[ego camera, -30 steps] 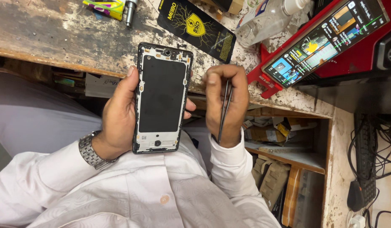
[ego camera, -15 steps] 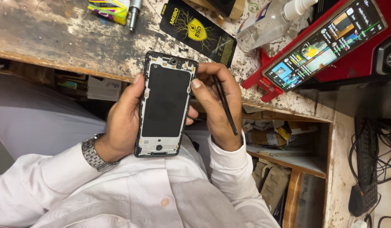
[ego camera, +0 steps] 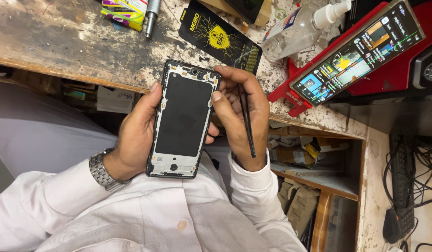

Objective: The person uses a thin metal tool to scrape adhesive residue from the inner frame of a disassembled smartphone. They rotate the phone to access different edges and continue scraping along the perimeter. A second smartphone on a red stand is briefly tapped with the tool, then the person resumes scraping the first phone's frame.

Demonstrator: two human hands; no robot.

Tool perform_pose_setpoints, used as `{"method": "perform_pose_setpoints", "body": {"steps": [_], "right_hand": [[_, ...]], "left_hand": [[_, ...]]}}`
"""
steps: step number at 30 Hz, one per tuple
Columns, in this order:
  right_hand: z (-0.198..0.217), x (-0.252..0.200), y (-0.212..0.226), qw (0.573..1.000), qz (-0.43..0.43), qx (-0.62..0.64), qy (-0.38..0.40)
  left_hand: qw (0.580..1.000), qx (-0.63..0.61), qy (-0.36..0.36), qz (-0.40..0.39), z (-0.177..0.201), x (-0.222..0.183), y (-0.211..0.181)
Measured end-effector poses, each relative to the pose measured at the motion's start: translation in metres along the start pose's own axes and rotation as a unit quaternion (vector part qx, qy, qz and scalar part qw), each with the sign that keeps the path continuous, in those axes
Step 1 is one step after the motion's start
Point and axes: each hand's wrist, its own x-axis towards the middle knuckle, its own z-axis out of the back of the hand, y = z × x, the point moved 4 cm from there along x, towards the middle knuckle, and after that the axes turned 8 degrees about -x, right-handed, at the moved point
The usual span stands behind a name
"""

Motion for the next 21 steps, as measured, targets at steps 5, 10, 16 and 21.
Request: {"method": "perform_pose_setpoints", "body": {"steps": [5, 10, 16, 21], "right_hand": [[0.0003, 0.0008, -0.0021, 1.000, 0.006, -0.002, -0.012], [0.0017, 0.0014, -0.0039, 0.999, 0.007, -0.030, -0.031], [0.0017, 0.0000, -0.0052, 0.999, 0.008, -0.022, -0.030], [0.0028, -0.0016, -0.0067, 0.999, 0.010, -0.015, -0.030]], "left_hand": [[1.000, 0.013, -0.005, 0.003, -0.0006, -0.0007, -0.0006], [1.000, 0.020, -0.016, 0.008, -0.0011, -0.0024, -0.0004], [0.999, 0.037, -0.013, 0.005, 0.0028, -0.0027, -0.0015], [0.999, 0.045, 0.011, 0.002, 0.0064, -0.0026, -0.0014]]}}
